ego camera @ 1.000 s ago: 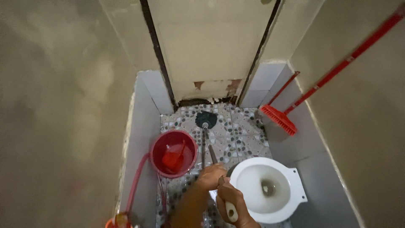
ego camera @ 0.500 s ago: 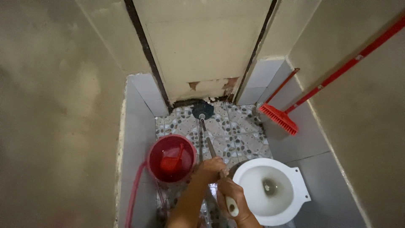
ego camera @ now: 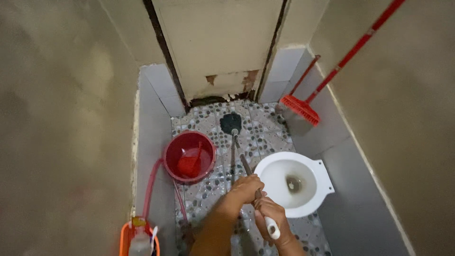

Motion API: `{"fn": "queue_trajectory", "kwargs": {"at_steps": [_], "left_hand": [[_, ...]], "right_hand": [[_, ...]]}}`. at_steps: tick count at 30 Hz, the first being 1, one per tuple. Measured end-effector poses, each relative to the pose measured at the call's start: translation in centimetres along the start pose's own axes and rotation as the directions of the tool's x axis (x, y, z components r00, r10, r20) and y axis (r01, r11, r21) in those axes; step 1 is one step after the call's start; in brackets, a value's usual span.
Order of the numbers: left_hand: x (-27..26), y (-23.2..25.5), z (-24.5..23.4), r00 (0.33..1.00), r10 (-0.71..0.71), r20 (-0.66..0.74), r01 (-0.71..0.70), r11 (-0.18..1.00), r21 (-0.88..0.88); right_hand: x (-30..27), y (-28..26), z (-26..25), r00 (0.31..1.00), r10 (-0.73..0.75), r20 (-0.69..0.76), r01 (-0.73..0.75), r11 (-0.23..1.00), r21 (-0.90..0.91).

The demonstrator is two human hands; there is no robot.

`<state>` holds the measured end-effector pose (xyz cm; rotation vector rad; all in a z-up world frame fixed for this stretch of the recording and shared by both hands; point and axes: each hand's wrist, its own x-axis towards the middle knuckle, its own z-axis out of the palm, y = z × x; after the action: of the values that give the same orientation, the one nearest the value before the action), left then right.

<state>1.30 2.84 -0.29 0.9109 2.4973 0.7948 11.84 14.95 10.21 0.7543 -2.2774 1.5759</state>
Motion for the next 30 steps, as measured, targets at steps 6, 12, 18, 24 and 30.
{"fn": "queue_trajectory", "kwargs": {"at_steps": [6, 12, 18, 24, 30], "left_hand": [[-3.0, 4.9, -0.9, 0.991, -0.066, 0.117, 0.065, 0.998, 0.011], [-4.6, 4.2, 0.3, 0.996, 0.031, 0.085, -0.033, 0.999, 0.015], [-5.2, 5.3, -2.6, 0.950, -0.118, 0.289, 0.116, 0.993, 0.024], [-1.3, -3.3, 3.9, 0.988, 0.155, 0.016, -0.154, 0.987, -0.051], [3.2, -6.7, 0.4, 0.967, 0.256, 0.007, -0.254, 0.963, -0.090]], "right_hand": [[-2.6, -4.3, -0.8, 0.994, 0.083, -0.065, -0.084, 0.996, -0.022], [-3.1, -6.2, 0.0, 0.998, 0.023, -0.055, -0.025, 0.999, -0.041], [-3.3, -4.8, 2.2, 0.994, -0.016, -0.113, 0.010, 0.998, -0.060], [-3.9, 2.7, 3.9, 0.987, -0.134, -0.086, 0.126, 0.987, -0.097], [-2.3, 10.6, 5.8, 0.974, 0.219, -0.058, -0.226, 0.915, -0.333]]}}
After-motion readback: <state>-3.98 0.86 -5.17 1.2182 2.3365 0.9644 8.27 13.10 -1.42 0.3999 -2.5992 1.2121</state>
